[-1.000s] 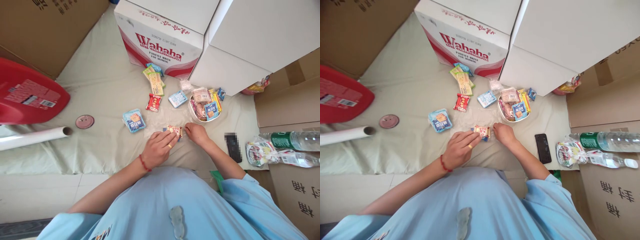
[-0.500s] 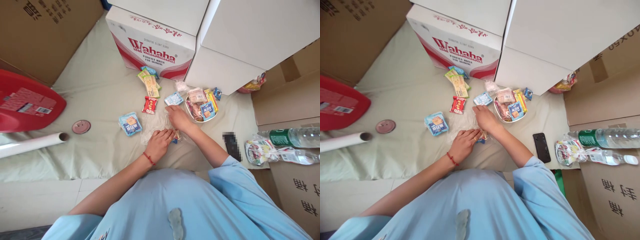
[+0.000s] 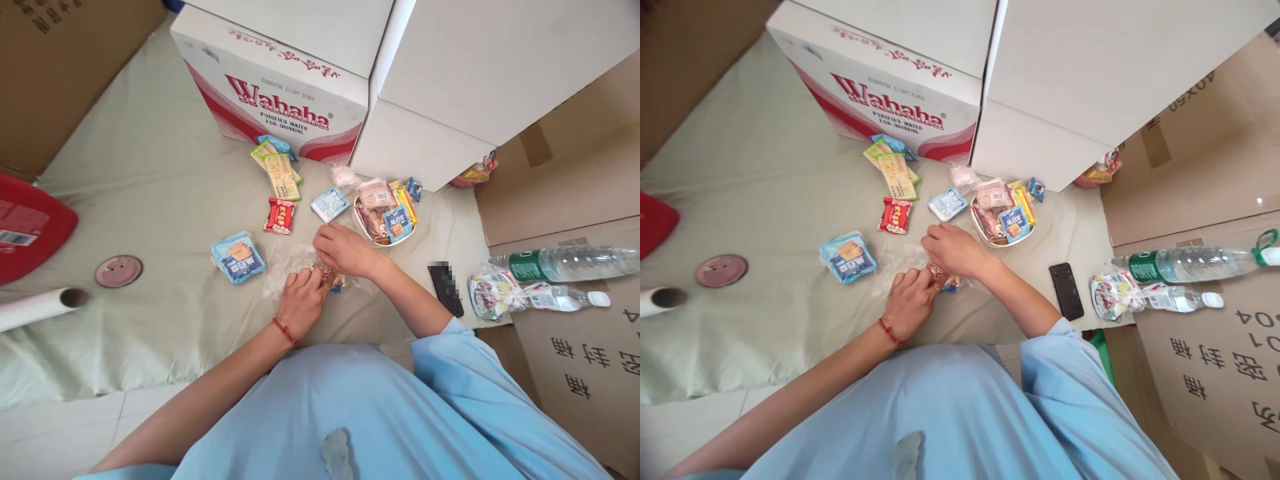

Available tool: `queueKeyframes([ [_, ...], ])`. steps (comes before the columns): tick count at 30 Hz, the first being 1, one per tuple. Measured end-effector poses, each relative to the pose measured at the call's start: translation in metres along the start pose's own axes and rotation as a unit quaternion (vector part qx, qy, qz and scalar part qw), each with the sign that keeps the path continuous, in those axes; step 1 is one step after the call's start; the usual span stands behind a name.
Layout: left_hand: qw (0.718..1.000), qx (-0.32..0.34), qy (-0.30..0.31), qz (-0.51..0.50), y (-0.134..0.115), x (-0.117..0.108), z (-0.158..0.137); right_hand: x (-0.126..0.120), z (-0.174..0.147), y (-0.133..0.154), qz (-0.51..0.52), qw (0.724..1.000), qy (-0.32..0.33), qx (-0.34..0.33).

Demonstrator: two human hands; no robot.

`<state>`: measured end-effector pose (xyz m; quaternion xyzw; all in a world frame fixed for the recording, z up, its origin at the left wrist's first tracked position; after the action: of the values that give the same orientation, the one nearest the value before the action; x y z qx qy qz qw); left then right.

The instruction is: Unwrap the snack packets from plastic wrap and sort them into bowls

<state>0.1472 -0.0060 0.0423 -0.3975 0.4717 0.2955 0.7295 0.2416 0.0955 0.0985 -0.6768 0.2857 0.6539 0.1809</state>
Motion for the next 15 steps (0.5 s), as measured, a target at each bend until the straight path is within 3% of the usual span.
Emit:
queueKeyframes([
  [4,0.999,0.025,0.022,-0.042,0.003,0.006,-0.001,0.005,-0.036,0.02,0.004,0.999,0.047,-0.01],
  [10,0.993,0.04,0.013,-0.111,0.022,0.014,-0.017,0.041,-0.062,0.027,0.089,0.996,0.008,-0.015],
  [15,0.967,0.047,-0.055,-0.244,0.037,-0.007,-0.037,0.055,-0.062,0.033,0.123,0.992,0.013,0.035],
])
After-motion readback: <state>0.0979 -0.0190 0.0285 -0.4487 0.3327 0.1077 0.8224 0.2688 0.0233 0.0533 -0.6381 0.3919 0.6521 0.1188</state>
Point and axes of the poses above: each hand's wrist, its own z-axis towards the middle knuckle, its own x-axis out of the palm, y = z × x, the point moved 5 cm from there along z, towards the middle knuckle, and after that the axes turned 6 degrees about -z, right-handed, at the moved point
